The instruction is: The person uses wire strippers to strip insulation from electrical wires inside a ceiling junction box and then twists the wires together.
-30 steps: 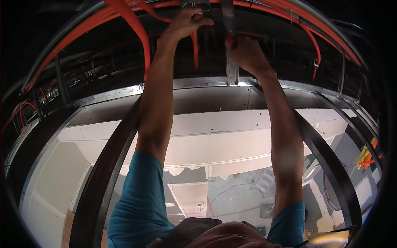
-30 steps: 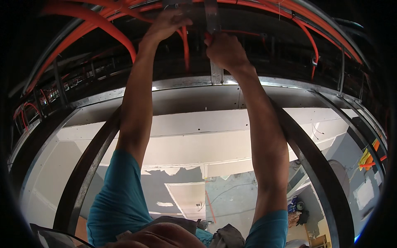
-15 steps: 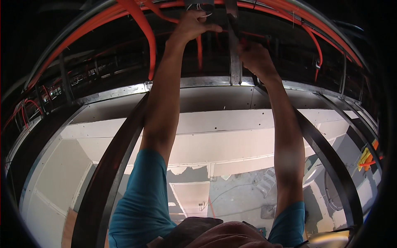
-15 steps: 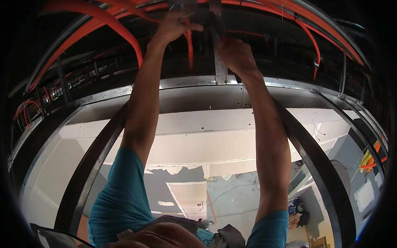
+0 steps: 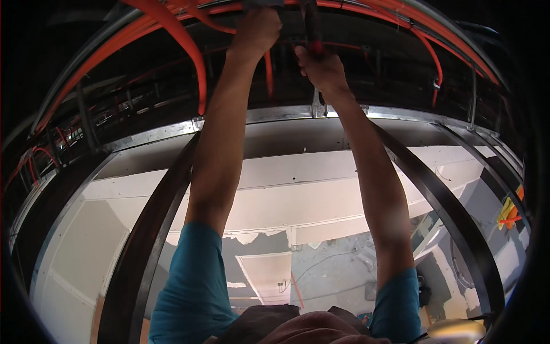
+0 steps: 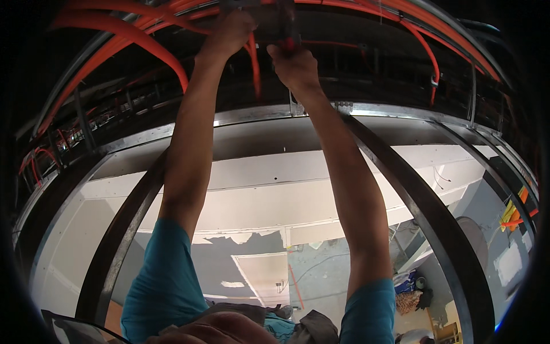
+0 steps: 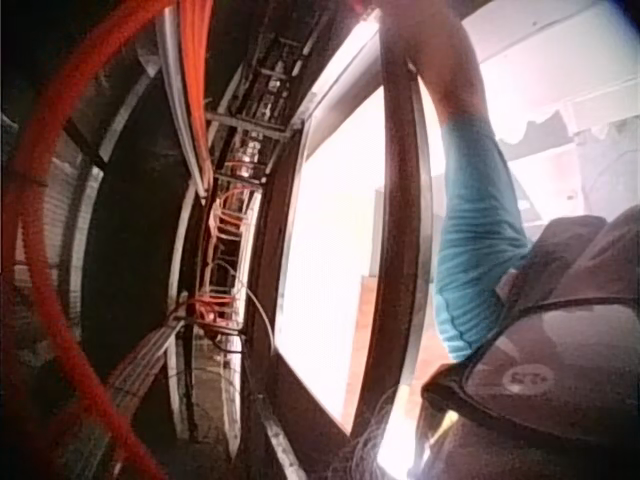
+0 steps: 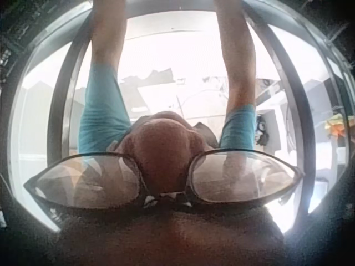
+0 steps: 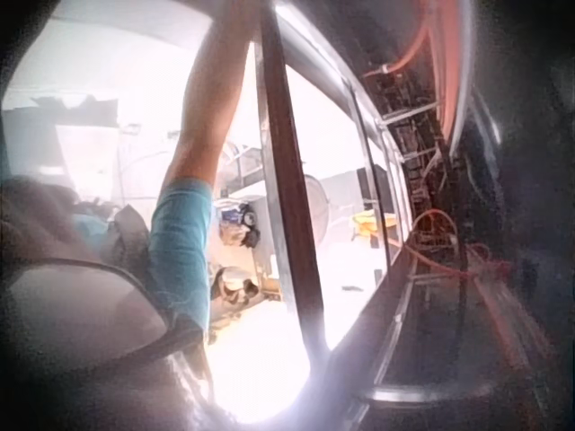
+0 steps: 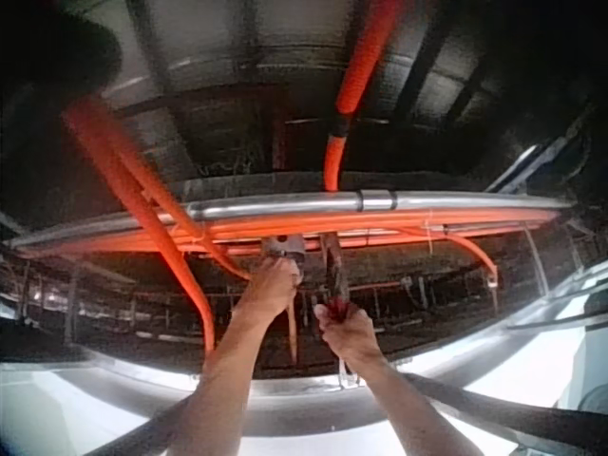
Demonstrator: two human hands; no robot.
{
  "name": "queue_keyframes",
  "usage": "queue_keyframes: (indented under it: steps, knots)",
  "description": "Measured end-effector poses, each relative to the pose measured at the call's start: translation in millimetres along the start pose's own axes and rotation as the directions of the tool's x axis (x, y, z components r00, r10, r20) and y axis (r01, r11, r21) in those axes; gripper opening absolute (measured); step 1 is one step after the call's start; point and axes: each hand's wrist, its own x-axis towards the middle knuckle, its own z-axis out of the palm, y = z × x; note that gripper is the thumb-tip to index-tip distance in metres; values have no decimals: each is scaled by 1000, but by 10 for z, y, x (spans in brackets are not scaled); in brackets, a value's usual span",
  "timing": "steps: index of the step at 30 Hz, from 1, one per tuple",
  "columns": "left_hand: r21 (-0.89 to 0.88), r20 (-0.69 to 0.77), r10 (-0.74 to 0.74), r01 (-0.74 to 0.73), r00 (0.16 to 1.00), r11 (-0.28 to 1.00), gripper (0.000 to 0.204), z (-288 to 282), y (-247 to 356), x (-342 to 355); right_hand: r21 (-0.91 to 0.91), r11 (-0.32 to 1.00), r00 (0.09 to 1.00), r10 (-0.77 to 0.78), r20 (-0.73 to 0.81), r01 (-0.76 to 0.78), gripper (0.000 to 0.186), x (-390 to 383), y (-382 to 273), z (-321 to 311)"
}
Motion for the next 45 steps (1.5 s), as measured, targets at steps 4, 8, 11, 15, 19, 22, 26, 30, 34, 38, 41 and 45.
queue_keyframes:
  steps: [4, 8, 11, 15, 19, 22, 26, 30, 34, 38, 41, 45]
  knots:
    - [116, 282, -380, 362, 881, 925, 32, -310, 476, 246, 215, 976, 995, 53, -83, -34, 21, 257, 44, 88]
    - [-124, 345, -553, 621, 759, 774, 62, -667, 497, 271, 282, 959, 994, 53, -98, -24, 14, 439, -51, 200]
    - [-73, 366, -495, 555, 788, 829, 68, -524, 101, 275, 453, 891, 991, 85, -99, -31, 12, 457, -204, 323]
    - [-8, 476, -530, 606, 702, 796, 53, -669, 303, 398, 510, 856, 993, 113, -38, -78, 14, 702, -177, 322]
    - [94, 609, -433, 482, 665, 871, 27, -839, 322, 367, 418, 901, 988, 149, -37, -120, 21, 741, -296, 484]
    - [57, 496, -308, 323, 812, 945, 14, -737, 332, 413, 852, 500, 987, -74, -140, 158, 33, 928, -172, 618]
    - [103, 546, -347, 350, 762, 931, 13, -695, 256, 346, 962, 255, 992, -102, -68, 92, 17, 877, -176, 608]
    - [162, 577, -364, 334, 731, 929, 15, -743, 321, 294, 633, 769, 986, 158, -55, -88, 7, 731, -314, 614]
    - [162, 611, -416, 408, 674, 899, 15, -921, 454, 346, 553, 813, 955, 281, -100, -181, 10, 646, -481, 540]
    - [170, 610, -383, 358, 694, 918, 16, -899, 474, 379, 608, 792, 967, 189, -173, -46, 6, 725, -374, 605]
    - [163, 607, -396, 379, 689, 911, 17, -855, 506, 384, 687, 727, 967, 172, -189, 5, 11, 753, -314, 641]
    - [164, 516, -404, 376, 755, 912, 17, -785, 404, 315, 626, 780, 975, 140, -173, -1, 13, 638, -376, 639]
